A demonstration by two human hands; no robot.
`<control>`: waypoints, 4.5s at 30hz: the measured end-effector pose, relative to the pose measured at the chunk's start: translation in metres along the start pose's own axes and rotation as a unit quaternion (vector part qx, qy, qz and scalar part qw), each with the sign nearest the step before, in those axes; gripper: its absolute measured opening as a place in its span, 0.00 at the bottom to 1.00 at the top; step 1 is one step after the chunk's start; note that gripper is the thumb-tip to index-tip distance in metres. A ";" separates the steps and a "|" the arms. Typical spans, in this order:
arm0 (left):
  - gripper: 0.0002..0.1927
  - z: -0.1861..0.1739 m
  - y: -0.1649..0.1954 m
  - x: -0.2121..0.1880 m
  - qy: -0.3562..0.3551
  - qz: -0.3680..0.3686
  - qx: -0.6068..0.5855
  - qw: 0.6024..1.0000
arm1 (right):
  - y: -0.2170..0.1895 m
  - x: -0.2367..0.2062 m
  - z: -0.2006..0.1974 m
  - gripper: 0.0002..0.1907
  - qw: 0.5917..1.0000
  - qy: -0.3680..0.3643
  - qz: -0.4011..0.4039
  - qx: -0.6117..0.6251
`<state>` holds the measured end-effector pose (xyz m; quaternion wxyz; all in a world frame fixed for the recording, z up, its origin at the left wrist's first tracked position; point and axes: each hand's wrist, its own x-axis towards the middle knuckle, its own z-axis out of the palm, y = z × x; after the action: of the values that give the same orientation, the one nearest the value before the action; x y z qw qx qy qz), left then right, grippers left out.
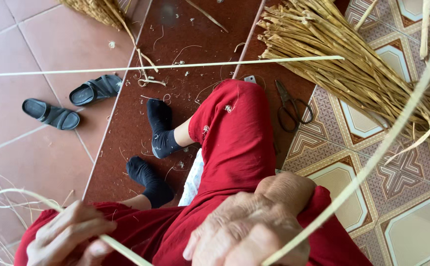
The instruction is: The person sits on the floor and splits thin rattan strips by hand, pulling strips apart and bending them. They then use a small knife to shave and trim the edges of the strips, working through strips one at a time from a pile beside them.
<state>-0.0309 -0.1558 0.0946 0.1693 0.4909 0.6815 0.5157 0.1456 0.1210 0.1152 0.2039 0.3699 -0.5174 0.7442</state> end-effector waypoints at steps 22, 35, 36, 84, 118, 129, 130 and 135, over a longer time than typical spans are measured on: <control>0.08 0.053 0.034 0.031 0.116 -0.108 0.134 0.978 | 0.033 -0.025 -0.041 0.10 0.912 0.397 0.095 0.035; 0.06 0.043 -0.054 0.033 0.036 -0.171 -0.028 0.984 | 0.059 -0.052 -0.100 0.13 0.856 0.488 0.161 0.057; 0.07 0.040 -0.065 0.031 0.041 -0.161 -0.012 0.986 | 0.061 -0.052 -0.104 0.13 0.852 0.494 0.163 0.053; 0.08 0.084 -0.196 0.003 0.110 -0.305 -0.020 0.946 | 0.169 -0.093 -0.112 0.12 0.847 0.371 0.374 -0.075; 0.10 0.100 -0.251 -0.023 0.114 -0.353 -0.096 0.924 | 0.251 -0.125 -0.164 0.10 0.734 0.424 0.513 -0.136; 0.08 0.103 -0.240 0.007 0.133 -0.354 -0.124 0.918 | 0.224 -0.105 -0.116 0.18 0.845 0.286 0.442 0.091; 0.07 0.107 -0.233 0.014 0.134 -0.350 -0.127 0.918 | 0.222 -0.105 -0.109 0.18 0.848 0.278 0.442 0.091; 0.07 0.115 -0.175 0.047 0.150 -0.225 -0.030 0.962 | 0.203 -0.104 -0.096 0.11 0.855 0.303 0.399 0.135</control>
<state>-0.0544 -0.0519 -0.0919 0.1907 0.2368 0.7762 0.5523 0.0408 0.1400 -0.1073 -0.0161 -0.0887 -0.4279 0.8993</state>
